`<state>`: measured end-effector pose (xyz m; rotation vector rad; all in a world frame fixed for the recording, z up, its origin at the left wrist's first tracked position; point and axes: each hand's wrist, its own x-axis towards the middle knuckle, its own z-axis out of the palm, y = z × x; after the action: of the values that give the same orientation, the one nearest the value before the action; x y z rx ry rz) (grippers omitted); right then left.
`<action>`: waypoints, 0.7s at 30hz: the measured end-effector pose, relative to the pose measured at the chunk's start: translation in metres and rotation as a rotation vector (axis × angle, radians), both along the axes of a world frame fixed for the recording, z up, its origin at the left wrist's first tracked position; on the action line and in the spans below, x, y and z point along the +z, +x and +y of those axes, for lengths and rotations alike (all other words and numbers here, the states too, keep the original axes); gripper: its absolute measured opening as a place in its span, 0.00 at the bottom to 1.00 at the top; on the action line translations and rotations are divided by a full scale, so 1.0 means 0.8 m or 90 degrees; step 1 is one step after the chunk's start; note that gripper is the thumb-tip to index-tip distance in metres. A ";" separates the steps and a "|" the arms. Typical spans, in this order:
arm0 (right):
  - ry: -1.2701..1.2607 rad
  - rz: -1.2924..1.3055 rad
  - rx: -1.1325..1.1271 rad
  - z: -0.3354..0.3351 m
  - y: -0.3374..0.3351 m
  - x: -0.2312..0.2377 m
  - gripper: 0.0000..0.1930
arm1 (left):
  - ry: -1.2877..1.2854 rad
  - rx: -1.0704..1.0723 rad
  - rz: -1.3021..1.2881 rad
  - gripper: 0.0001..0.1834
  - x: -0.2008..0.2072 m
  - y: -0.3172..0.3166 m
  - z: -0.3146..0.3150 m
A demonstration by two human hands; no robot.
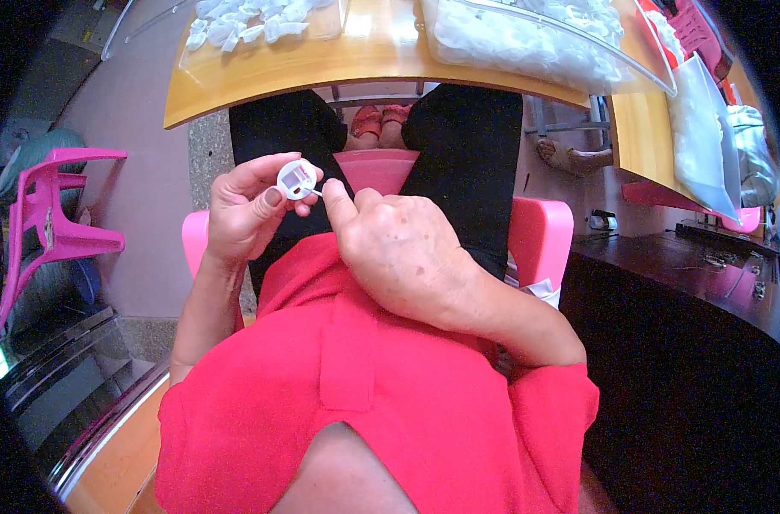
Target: The person assembles small white plastic battery components by hand at a workshop table.
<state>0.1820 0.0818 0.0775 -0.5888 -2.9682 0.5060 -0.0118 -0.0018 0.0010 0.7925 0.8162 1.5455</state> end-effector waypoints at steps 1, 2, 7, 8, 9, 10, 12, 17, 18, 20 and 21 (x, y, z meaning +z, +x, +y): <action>0.002 -0.004 0.009 0.001 0.001 0.001 0.17 | 0.000 0.000 0.002 0.21 0.000 0.001 0.000; 0.003 -0.001 0.009 0.002 0.001 0.002 0.17 | -0.008 0.001 -0.008 0.20 0.001 0.002 0.001; -0.011 0.005 -0.007 0.010 0.017 0.003 0.22 | 0.041 0.150 0.172 0.19 0.037 0.000 0.012; -0.019 -0.025 -0.015 0.014 0.021 0.000 0.23 | 0.113 0.221 0.252 0.18 0.053 -0.007 0.020; -0.025 -0.014 -0.009 0.021 0.023 -0.005 0.23 | 0.177 0.292 0.306 0.17 0.078 -0.018 0.030; -0.038 -0.053 -0.010 0.029 0.030 -0.013 0.23 | 0.259 0.374 0.402 0.17 0.098 -0.039 0.050; -0.067 -0.093 -0.028 0.039 0.036 -0.028 0.21 | 0.311 0.447 0.532 0.17 0.154 -0.091 0.091; -0.066 0.034 -0.057 0.048 0.048 -0.066 0.12 | 0.101 0.433 0.879 0.20 0.221 -0.148 0.217; -0.063 0.029 -0.053 0.049 0.052 -0.075 0.12 | 0.125 0.402 0.896 0.20 0.224 -0.138 0.242; -0.152 -0.071 -0.053 0.058 0.052 -0.075 0.18 | 0.150 0.253 0.883 0.18 0.227 -0.093 0.288; -0.158 -0.063 -0.044 0.063 0.054 -0.082 0.17 | 0.120 0.170 0.912 0.18 0.233 -0.054 0.305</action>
<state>0.2248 0.1324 0.0120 -0.7554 -2.9849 0.8703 -0.0551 0.2425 0.1872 2.0499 1.8392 1.0966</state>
